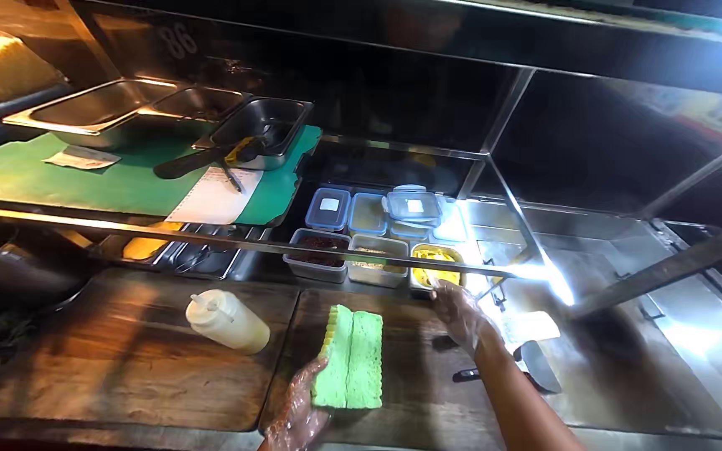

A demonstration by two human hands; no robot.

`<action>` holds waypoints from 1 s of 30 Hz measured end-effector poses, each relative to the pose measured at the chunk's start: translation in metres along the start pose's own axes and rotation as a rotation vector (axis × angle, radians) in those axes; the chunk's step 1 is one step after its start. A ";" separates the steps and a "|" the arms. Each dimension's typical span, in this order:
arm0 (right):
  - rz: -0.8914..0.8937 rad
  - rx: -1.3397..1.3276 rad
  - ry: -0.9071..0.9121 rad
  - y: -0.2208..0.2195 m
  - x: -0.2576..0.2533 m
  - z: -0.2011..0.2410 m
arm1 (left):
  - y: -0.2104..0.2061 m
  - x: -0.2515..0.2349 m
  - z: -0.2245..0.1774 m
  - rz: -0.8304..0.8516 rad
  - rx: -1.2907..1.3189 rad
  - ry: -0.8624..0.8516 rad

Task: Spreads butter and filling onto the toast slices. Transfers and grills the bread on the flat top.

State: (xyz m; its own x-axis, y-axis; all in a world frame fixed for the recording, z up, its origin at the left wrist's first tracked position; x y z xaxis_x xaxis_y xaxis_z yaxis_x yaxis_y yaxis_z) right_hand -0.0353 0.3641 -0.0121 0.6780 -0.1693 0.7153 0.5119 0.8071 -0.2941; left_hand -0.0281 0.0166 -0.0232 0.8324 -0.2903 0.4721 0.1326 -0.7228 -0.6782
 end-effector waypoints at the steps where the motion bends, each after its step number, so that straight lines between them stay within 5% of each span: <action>1: -0.004 0.177 0.056 -0.010 0.018 -0.011 | 0.001 0.002 0.000 -0.010 0.014 -0.007; 4: 0.074 0.823 0.307 -0.059 0.067 -0.059 | 0.003 0.004 -0.001 -0.018 0.016 -0.039; 8: -0.124 1.541 0.380 -0.092 0.101 -0.107 | 0.006 0.003 0.002 -0.006 -0.004 -0.068; 12: -0.238 1.552 0.595 -0.088 0.158 -0.142 | -0.001 0.007 -0.001 -0.029 -0.051 -0.103; 18: -0.269 1.472 0.431 -0.086 0.099 -0.120 | -0.007 0.007 0.001 -0.036 -0.079 -0.109; 22: -0.183 1.416 0.480 -0.083 0.158 -0.148 | -0.005 -0.003 -0.004 -0.087 -0.230 -0.096; 27: -0.363 1.357 0.554 -0.065 0.099 -0.123 | -0.013 -0.005 -0.002 -0.061 -0.316 -0.120; 30: -0.299 1.477 0.539 -0.062 0.146 -0.147 | -0.013 -0.004 -0.001 -0.080 -0.375 -0.147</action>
State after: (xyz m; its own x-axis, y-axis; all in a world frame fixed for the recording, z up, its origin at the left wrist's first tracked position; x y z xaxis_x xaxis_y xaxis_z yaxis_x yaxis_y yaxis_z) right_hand 0.1094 0.2057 0.0170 0.9141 -0.3263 0.2406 -0.0643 0.4693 0.8807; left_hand -0.0340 0.0266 -0.0153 0.8990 -0.1509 0.4111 0.0171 -0.9260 -0.3772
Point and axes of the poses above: each hand's wrist, its own x-axis away from the middle knuckle, its own y-axis out of the back of the hand, z = x × y, the point moved 4 cm from there along -x, towards the middle knuckle, and after that the axes turned 12 degrees about -y, right-handed, at the moved point
